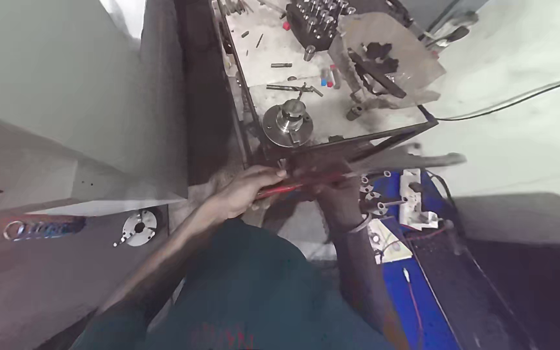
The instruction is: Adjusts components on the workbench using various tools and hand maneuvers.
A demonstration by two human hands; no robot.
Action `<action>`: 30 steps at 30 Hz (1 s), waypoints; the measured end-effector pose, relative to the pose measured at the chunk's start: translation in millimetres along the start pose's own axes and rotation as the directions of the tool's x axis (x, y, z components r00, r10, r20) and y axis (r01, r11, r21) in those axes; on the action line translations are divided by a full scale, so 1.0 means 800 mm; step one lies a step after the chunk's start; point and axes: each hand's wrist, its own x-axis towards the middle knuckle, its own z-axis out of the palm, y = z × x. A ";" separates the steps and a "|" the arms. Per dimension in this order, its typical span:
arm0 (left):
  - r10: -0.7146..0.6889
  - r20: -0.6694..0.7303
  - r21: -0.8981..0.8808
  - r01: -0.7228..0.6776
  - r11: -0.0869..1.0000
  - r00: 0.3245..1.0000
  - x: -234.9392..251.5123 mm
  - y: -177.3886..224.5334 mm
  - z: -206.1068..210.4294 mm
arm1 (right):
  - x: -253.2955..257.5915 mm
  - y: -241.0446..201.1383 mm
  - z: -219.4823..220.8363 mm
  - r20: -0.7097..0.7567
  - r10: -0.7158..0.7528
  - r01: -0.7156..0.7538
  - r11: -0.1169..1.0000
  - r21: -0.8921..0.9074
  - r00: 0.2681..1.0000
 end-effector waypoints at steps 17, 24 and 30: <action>0.428 -0.459 0.877 0.319 0.360 0.779 -0.046 0.045 -0.151 | 0.032 0.060 0.092 0.369 0.371 -0.119 0.825 -0.553 0.852; 0.486 -0.371 0.924 0.368 0.107 0.791 -0.002 0.108 -0.198 | 0.001 0.056 0.055 0.276 0.546 -0.290 0.732 -0.616 0.791; 0.438 -0.230 0.958 0.280 -0.053 0.869 0.050 0.138 -0.221 | -0.048 0.048 0.010 0.020 0.566 -0.455 0.682 -0.573 0.824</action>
